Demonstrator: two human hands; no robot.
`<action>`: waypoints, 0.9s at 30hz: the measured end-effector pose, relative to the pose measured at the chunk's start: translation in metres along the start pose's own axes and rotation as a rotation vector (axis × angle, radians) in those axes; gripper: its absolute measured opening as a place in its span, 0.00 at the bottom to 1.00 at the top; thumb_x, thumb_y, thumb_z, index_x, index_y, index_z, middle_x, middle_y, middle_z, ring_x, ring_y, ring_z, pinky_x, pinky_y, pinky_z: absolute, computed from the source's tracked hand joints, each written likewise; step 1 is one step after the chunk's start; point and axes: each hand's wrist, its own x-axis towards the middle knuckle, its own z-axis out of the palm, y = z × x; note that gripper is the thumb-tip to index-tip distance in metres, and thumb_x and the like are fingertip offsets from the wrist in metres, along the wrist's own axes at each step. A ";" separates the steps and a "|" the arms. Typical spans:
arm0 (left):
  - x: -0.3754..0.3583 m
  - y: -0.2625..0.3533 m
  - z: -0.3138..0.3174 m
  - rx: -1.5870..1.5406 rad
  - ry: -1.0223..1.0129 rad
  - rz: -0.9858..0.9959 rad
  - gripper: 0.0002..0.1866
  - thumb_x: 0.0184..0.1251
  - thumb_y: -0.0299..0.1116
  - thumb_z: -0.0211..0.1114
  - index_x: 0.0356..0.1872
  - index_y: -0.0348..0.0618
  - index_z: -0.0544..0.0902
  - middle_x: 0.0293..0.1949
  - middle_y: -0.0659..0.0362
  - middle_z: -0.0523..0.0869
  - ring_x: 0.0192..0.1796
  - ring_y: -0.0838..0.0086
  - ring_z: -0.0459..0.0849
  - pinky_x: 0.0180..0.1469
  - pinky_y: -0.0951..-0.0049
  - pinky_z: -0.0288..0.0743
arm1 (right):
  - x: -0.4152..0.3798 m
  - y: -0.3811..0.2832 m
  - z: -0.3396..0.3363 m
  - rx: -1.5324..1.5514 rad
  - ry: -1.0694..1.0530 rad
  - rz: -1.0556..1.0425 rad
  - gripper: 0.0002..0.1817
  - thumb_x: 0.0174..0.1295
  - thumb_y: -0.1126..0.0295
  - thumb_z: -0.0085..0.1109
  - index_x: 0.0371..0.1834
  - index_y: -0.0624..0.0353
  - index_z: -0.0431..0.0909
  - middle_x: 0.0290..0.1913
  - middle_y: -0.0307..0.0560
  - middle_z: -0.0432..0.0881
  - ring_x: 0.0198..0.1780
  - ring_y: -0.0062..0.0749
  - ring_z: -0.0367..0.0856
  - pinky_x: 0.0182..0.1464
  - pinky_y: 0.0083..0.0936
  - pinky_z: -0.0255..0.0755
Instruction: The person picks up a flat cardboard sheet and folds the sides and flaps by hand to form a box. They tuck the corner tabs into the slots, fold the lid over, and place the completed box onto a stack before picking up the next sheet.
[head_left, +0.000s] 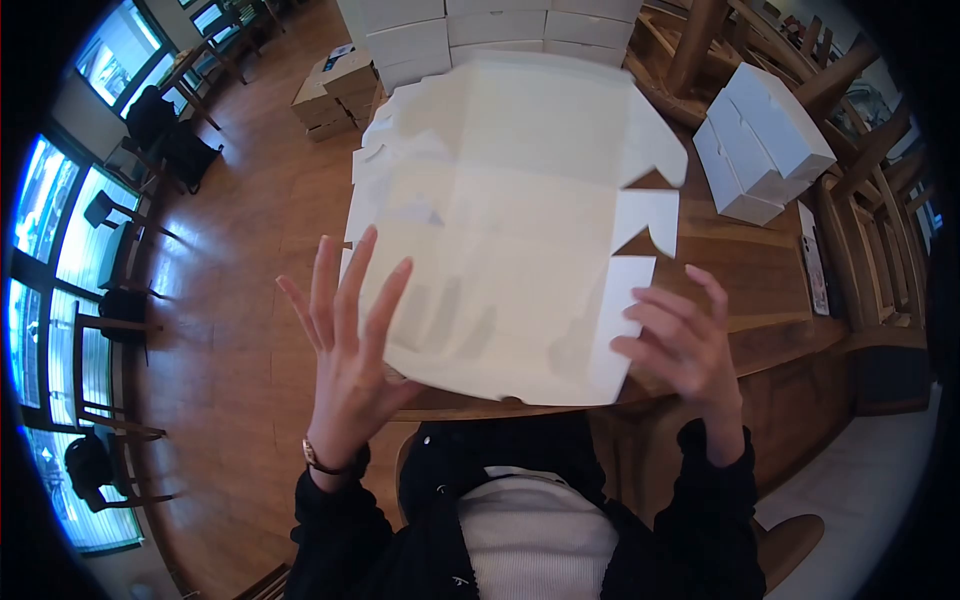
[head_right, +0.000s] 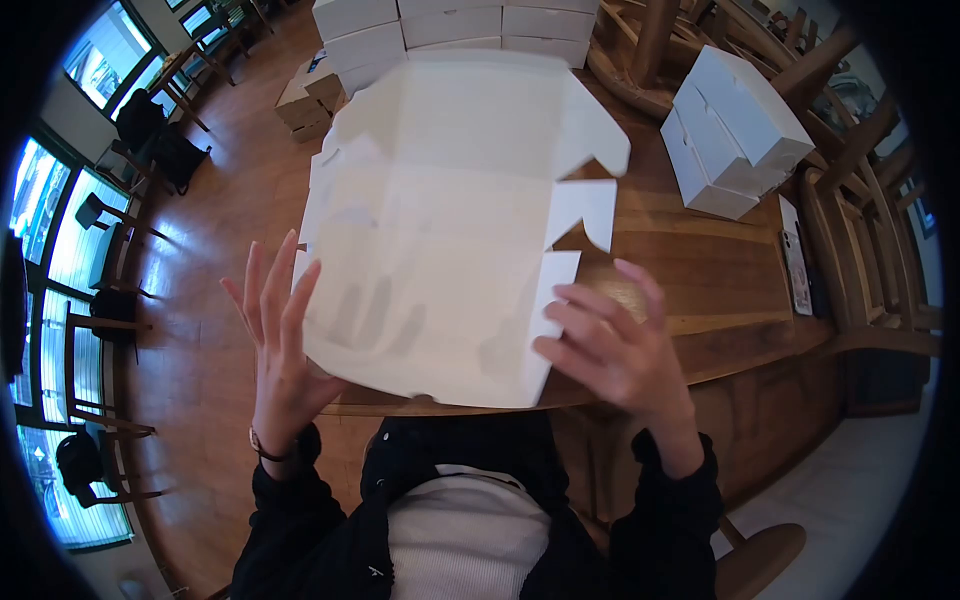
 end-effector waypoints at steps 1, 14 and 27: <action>-0.001 -0.006 -0.003 -0.004 -0.020 -0.022 0.45 0.49 0.43 0.84 0.73 0.54 0.76 0.82 0.54 0.63 0.85 0.45 0.50 0.81 0.27 0.26 | -0.004 0.011 0.003 0.003 0.052 -0.012 0.16 0.47 0.73 0.77 0.39 0.41 0.86 0.52 0.32 0.82 0.59 0.33 0.83 0.75 0.55 0.66; -0.012 -0.004 0.006 -0.040 -0.271 0.260 0.21 0.57 0.26 0.70 0.55 0.49 0.87 0.70 0.57 0.81 0.79 0.55 0.70 0.81 0.40 0.58 | 0.003 0.097 0.042 0.339 -0.023 0.215 0.13 0.54 0.79 0.70 0.42 0.52 0.85 0.53 0.45 0.89 0.56 0.43 0.86 0.62 0.39 0.74; -0.006 0.021 0.027 0.028 -0.213 0.448 0.20 0.55 0.24 0.66 0.50 0.29 0.82 0.39 0.55 0.81 0.44 0.65 0.84 0.54 0.65 0.81 | 0.023 0.076 0.007 0.424 -0.006 0.135 0.21 0.80 0.56 0.51 0.66 0.52 0.83 0.60 0.43 0.87 0.58 0.42 0.86 0.75 0.47 0.61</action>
